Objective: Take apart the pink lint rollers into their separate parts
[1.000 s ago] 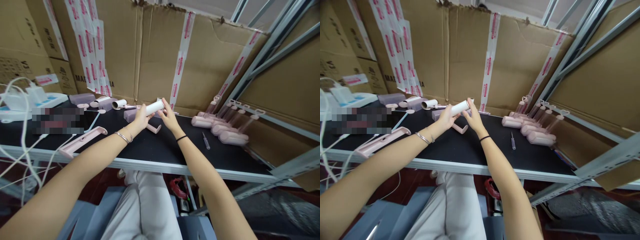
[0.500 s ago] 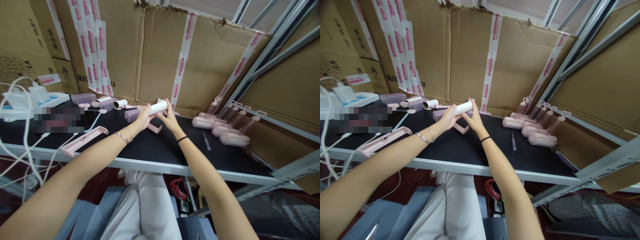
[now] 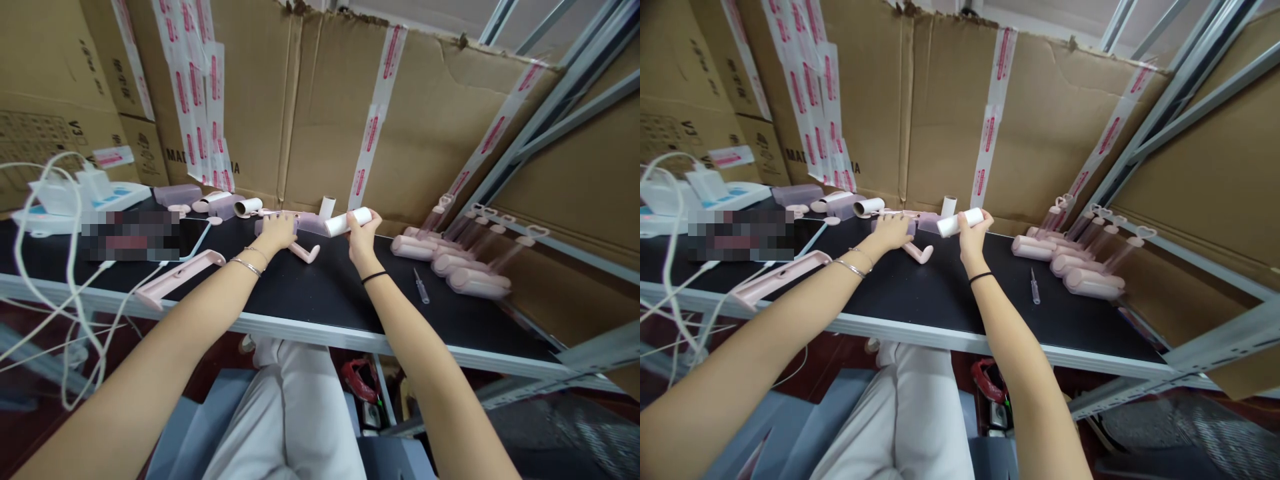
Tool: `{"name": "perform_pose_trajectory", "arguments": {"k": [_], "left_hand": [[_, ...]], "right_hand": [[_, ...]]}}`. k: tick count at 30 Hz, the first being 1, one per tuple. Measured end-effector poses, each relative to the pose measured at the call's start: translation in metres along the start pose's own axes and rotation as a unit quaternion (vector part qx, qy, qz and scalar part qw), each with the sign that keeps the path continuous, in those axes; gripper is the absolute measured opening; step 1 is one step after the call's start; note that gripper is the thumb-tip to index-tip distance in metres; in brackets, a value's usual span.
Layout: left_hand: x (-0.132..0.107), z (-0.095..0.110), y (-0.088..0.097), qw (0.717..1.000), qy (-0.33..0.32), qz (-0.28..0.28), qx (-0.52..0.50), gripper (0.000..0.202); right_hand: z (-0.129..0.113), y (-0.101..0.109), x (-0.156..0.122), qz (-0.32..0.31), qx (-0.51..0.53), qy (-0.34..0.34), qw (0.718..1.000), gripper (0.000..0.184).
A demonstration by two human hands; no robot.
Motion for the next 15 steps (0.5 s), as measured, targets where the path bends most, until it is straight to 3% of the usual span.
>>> {"name": "perform_pose_trajectory", "arguments": {"k": [5, 8, 12, 15], "left_hand": [[0.004, -0.030, 0.005, 0.997, 0.070, 0.034, 0.017, 0.049], [0.004, -0.036, 0.010, 0.994, 0.091, 0.049, -0.025, 0.047], [0.002, -0.021, 0.036, 0.985, 0.043, 0.117, -0.119, 0.054], [-0.002, -0.006, 0.055, 0.961, -0.014, 0.173, -0.217, 0.051]], "right_hand": [[0.002, 0.001, -0.001, 0.018, 0.003, -0.007, 1.000, 0.057], [0.006, 0.004, 0.000, 0.027, 0.016, -0.035, 0.999, 0.062], [0.012, 0.007, 0.002, 0.038, 0.044, -0.067, 0.996, 0.065], [0.013, 0.007, 0.003, 0.037, 0.055, -0.067, 0.996, 0.061]]}}
Point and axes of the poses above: each hand's wrist, its own x-axis towards the middle knuckle, its own y-axis out of the back of the hand, z = x × y, the point moved 10 cm from there along x, towards the middle knuckle, and after that the axes turned 2 degrees about -x, right-handed, at the moved point
